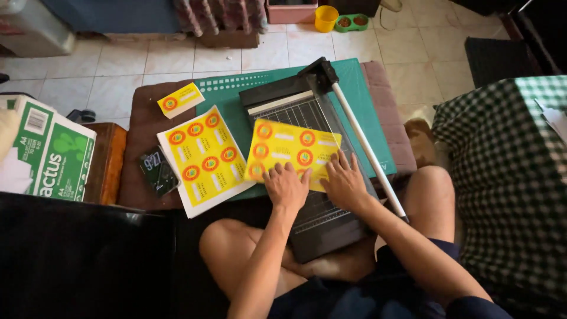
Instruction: Cutting printed label sheets into smaller sections using a manual paper trimmer.
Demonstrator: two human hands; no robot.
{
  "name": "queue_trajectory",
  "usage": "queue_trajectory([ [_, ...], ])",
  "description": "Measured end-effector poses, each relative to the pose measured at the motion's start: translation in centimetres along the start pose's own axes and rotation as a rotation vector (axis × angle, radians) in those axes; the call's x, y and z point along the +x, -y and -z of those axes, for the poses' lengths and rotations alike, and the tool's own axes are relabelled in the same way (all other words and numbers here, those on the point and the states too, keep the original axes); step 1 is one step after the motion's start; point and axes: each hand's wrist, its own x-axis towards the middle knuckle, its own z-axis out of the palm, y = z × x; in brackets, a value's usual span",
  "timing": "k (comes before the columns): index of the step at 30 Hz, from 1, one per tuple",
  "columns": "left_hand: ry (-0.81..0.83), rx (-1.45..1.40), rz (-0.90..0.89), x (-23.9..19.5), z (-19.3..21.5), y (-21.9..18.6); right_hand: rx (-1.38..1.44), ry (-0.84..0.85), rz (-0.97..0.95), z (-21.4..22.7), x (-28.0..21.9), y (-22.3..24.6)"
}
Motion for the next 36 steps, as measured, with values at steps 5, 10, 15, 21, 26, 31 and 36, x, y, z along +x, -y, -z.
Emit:
queue_trajectory([
  [5,0.151,-0.082,-0.061,0.7,3.8,0.4,-0.012,0.143,0.201,1.0,3.5,-3.4],
  [10,0.232,-0.152,-0.311,3.7,5.9,1.1,0.002,0.302,0.272,0.9,6.6,-5.6],
  [15,0.341,-0.1,-0.279,4.3,4.6,0.7,-0.058,0.302,0.364,-5.7,12.6,-8.7],
  [21,0.336,-0.119,-0.232,4.9,5.1,0.7,0.108,-0.205,-0.247,-0.7,28.1,-12.0],
  [26,0.397,-0.065,-0.15,5.2,5.1,1.4,0.236,-0.158,-0.292,-5.4,29.0,-15.6],
  [31,0.381,-0.077,-0.143,4.4,4.1,1.8,0.197,-0.185,-0.261,-3.6,18.2,-13.8],
  [36,0.379,-0.123,-0.129,4.7,5.2,1.5,0.106,0.073,-0.342,3.0,-0.1,-11.3],
])
